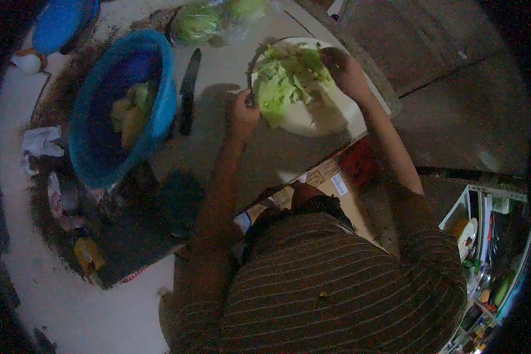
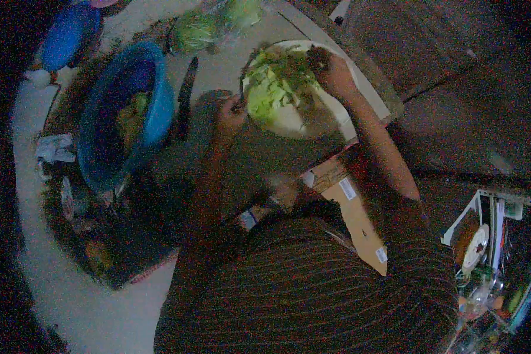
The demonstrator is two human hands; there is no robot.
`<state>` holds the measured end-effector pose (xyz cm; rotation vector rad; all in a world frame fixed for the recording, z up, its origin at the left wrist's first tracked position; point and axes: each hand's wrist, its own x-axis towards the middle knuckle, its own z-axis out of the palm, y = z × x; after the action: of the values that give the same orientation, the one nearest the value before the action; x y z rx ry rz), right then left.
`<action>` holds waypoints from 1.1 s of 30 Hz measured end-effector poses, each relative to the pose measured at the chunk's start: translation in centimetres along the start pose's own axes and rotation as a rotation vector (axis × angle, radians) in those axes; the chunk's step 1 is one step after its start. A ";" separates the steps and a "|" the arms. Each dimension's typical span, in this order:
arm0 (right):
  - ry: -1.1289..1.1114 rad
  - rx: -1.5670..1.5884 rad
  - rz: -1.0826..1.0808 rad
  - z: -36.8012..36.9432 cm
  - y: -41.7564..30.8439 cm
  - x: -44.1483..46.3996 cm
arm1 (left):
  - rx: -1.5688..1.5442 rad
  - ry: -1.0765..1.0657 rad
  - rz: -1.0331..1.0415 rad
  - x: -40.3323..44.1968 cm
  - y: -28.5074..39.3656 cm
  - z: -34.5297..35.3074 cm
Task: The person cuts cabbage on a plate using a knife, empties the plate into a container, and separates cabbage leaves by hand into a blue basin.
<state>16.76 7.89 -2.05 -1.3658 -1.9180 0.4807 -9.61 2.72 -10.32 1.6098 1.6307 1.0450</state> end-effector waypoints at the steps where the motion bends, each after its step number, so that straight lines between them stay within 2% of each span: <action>1: 0.069 -0.008 -0.004 2.4 1.2 1.1 | -0.027 -0.041 0.054 0.5 -3.4 0.2; 2: 0.075 -0.173 0.092 1.0 -0.9 1.7 | -0.023 -0.043 0.045 0.5 -2.6 0.0; 3: 0.068 -0.170 0.097 1.2 -0.7 2.3 | 0.074 -0.047 0.010 0.4 -1.7 -0.2; 6: -0.134 -0.424 -0.178 3.1 1.2 3.8 | 0.154 -0.077 -0.098 2.9 1.3 -1.1; 7: -0.175 -0.414 -0.152 3.4 1.8 4.3 | 0.152 -0.112 -0.172 4.2 1.6 -0.8; 9: -0.104 -0.171 -0.290 2.9 1.1 5.7 | 0.146 -0.182 -0.322 4.5 -0.3 0.0; 10: -0.134 -0.159 -0.274 2.3 0.5 7.2 | 0.145 -0.206 -0.382 4.5 -1.4 0.3; 11: -0.423 -0.331 0.002 1.6 -0.4 9.1 | 0.249 -0.193 -0.219 5.1 -2.2 -0.1; 13: -0.679 -0.512 0.259 1.2 -0.9 9.8 | 0.354 -0.151 -0.030 5.8 -3.0 0.0; 14: -0.499 -0.411 0.007 1.8 -1.2 7.6 | 0.038 -0.062 -0.047 5.1 -4.0 0.1; 15: -0.320 -0.305 -0.237 2.2 -0.8 6.0 | -0.121 -0.019 -0.053 4.6 -4.6 0.4; 16: -0.337 -0.224 0.009 2.1 0.4 6.2 | -0.279 0.025 -0.053 4.0 -5.4 0.8; 17: -0.335 -0.225 -0.003 1.9 1.3 6.2 | -0.184 0.045 -0.101 3.5 -6.3 0.1; 19: -0.127 -0.340 0.171 0.0 4.9 6.1 | 0.014 0.098 -0.197 2.8 -7.1 -0.4; 21: -0.190 -0.425 0.128 0.6 10.5 5.2 | 0.214 0.151 -0.296 2.4 -7.9 -1.9; 23: -0.241 -0.517 0.086 1.6 12.2 5.3 | 0.186 0.158 -0.324 3.2 -7.0 -1.7; 25: -0.159 -0.089 0.325 1.7 11.8 4.4 | 0.150 0.166 -0.362 3.6 -5.2 -1.7; 26: -0.163 -0.084 0.307 1.9 11.6 4.5 | 0.136 0.172 -0.368 3.7 -4.8 -1.7; 29: -0.169 0.009 0.435 2.5 11.1 5.0 | 0.067 0.154 -0.351 3.7 -4.4 -1.2; 31: -0.199 -0.132 0.391 2.5 11.4 4.9 | 0.004 0.132 -0.338 3.9 -4.6 -0.7; 33: -0.158 0.026 0.321 4.9 16.6 4.6 | -0.070 0.090 -0.332 5.5 -5.6 0.1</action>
<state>23.17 18.79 -14.77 -1.6699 -1.8126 0.7866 -12.72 8.44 -14.62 1.2085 1.8225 0.9975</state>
